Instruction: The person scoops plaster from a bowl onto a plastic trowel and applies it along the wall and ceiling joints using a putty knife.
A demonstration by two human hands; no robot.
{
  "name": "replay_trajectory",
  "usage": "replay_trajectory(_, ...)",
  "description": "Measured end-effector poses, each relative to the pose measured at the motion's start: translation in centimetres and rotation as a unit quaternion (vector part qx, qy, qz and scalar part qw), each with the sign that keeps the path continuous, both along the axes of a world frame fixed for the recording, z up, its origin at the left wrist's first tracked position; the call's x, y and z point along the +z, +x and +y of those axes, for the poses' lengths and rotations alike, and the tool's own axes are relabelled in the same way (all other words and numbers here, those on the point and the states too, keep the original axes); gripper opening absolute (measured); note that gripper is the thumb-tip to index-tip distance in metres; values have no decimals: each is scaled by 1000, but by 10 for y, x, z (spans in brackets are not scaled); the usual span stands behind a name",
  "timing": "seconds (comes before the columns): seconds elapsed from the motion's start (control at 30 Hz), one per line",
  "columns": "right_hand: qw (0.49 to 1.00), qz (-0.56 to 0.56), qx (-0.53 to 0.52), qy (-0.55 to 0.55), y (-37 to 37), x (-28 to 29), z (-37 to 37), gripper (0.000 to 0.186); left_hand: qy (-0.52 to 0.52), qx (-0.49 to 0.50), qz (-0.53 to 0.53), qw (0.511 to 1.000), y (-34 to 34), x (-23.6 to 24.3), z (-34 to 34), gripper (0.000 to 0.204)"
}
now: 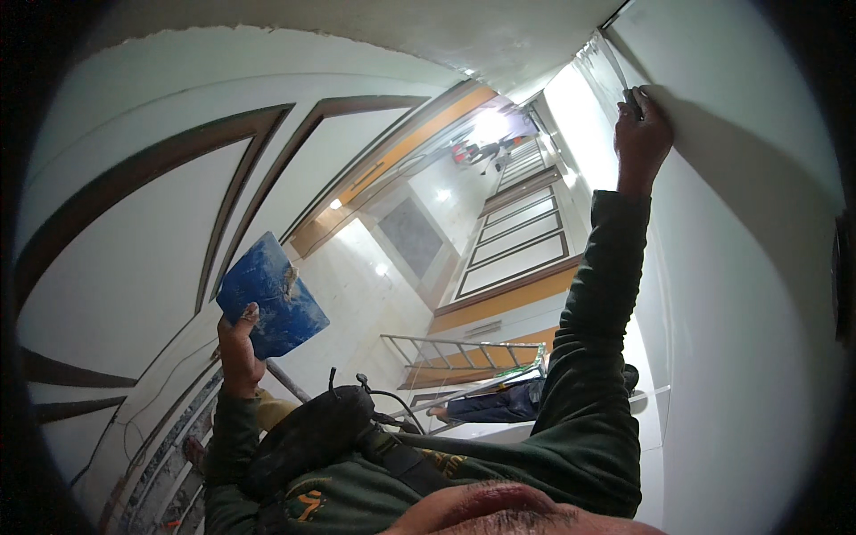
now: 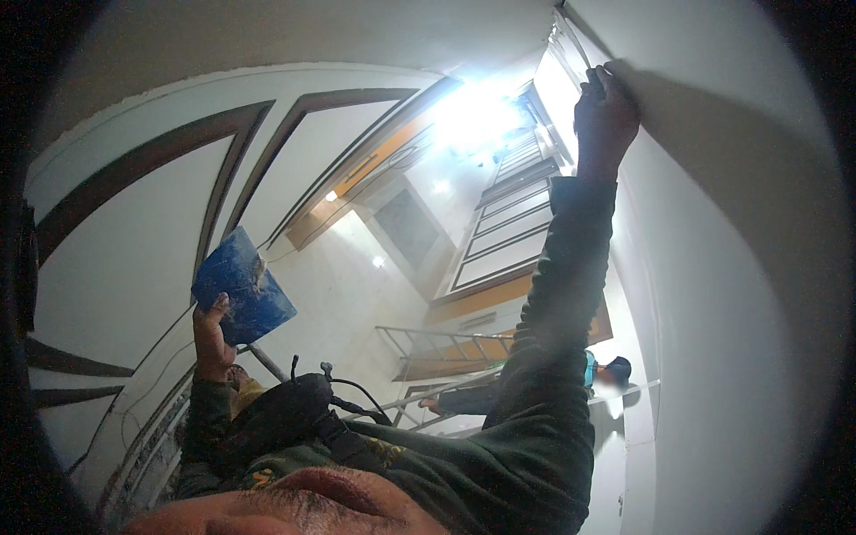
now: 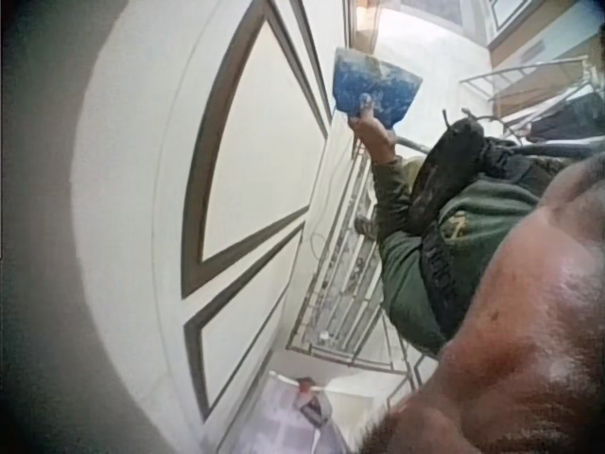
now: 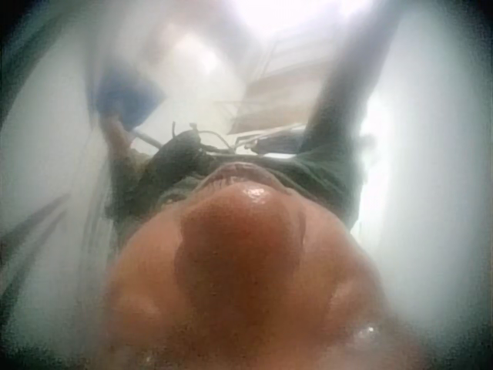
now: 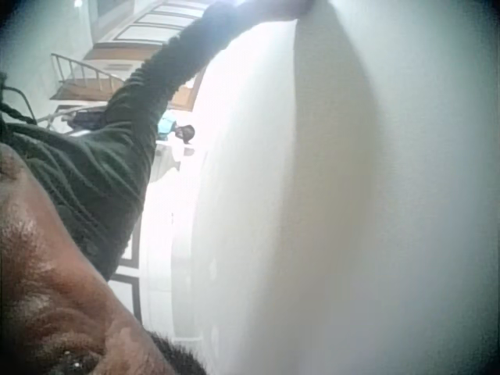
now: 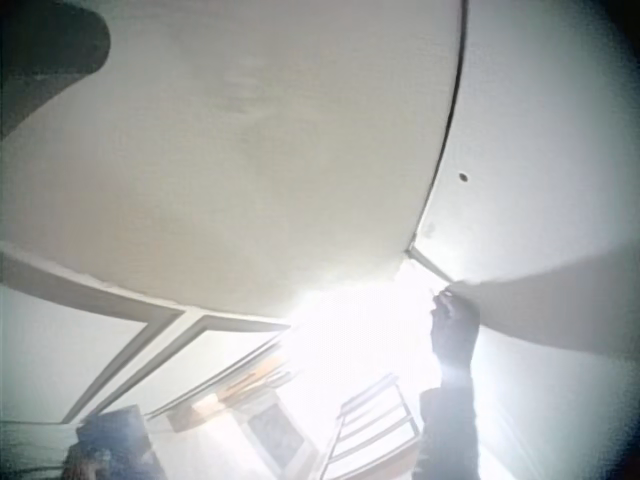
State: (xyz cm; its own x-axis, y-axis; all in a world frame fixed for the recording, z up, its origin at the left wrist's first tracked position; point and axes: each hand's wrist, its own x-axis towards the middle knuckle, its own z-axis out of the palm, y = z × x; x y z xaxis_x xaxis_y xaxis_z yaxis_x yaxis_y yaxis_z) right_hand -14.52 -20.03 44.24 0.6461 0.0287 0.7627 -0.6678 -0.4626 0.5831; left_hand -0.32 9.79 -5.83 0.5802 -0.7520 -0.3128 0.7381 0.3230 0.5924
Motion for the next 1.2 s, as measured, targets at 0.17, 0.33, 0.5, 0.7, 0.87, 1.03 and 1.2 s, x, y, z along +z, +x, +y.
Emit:
replay_trajectory(0.17,997,-67,-24,-15,15,-13,-2,24,46,24,-285,957,-2,-37,1,38)
replay_trajectory(0.33,983,-180,4,28,37,-27,2,24,70,47,-409,909,-5,-46,3,37)
replay_trajectory(0.5,952,-288,71,71,56,-64,-14,19,4,-17,-100,995,-1,-33,0,36)
replay_trajectory(0.7,932,-315,142,108,22,-97,-25,18,9,13,-63,998,-4,-23,5,36)
replay_trajectory(0.87,964,-199,39,172,-11,-62,-9,24,-2,44,-189,981,-2,-16,12,36)
replay_trajectory(1.03,995,-70,-11,66,-11,-18,-23,24,-49,16,-56,997,2,13,17,36)
replay_trajectory(1.2,993,-65,-41,90,-3,4,-8,26,-29,44,-70,996,-7,-30,6,38)
